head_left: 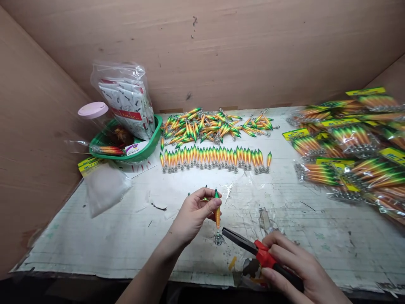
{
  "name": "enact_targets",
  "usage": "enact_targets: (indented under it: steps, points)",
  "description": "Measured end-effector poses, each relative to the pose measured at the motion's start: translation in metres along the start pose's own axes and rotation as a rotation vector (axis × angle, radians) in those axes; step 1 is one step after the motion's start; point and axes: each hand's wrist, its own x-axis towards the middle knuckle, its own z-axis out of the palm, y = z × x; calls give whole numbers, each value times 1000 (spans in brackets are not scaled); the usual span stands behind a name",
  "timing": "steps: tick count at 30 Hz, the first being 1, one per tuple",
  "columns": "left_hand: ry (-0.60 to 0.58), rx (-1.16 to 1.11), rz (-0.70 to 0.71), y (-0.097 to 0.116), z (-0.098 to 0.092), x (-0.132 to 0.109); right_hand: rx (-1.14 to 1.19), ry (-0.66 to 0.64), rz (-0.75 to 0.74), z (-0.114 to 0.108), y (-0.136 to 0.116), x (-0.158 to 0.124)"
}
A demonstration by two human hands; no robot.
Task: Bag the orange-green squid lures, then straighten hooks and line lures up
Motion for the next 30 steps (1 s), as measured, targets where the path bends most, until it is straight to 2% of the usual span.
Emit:
enact_targets:
  steps: [6,10,15,21,25,30]
  points:
    - [4,17,17,-2,4,-2,-88,34,-71,2,3,3]
    - [21,28,22,-3,4,2,-110,-1,-115,-3,5,8]
    - [-20,71,41,6,1,30,-88,-95,-91,-12,15,29]
    - [-16,109,90,27,-6,66,-63,-74,-89,-22,31,59]
    - [-31,178,131,35,-5,72,-39,-91,-60,-30,35,68]
    - [-29,202,158,32,-3,74,-56,-141,-28,-36,35,72]
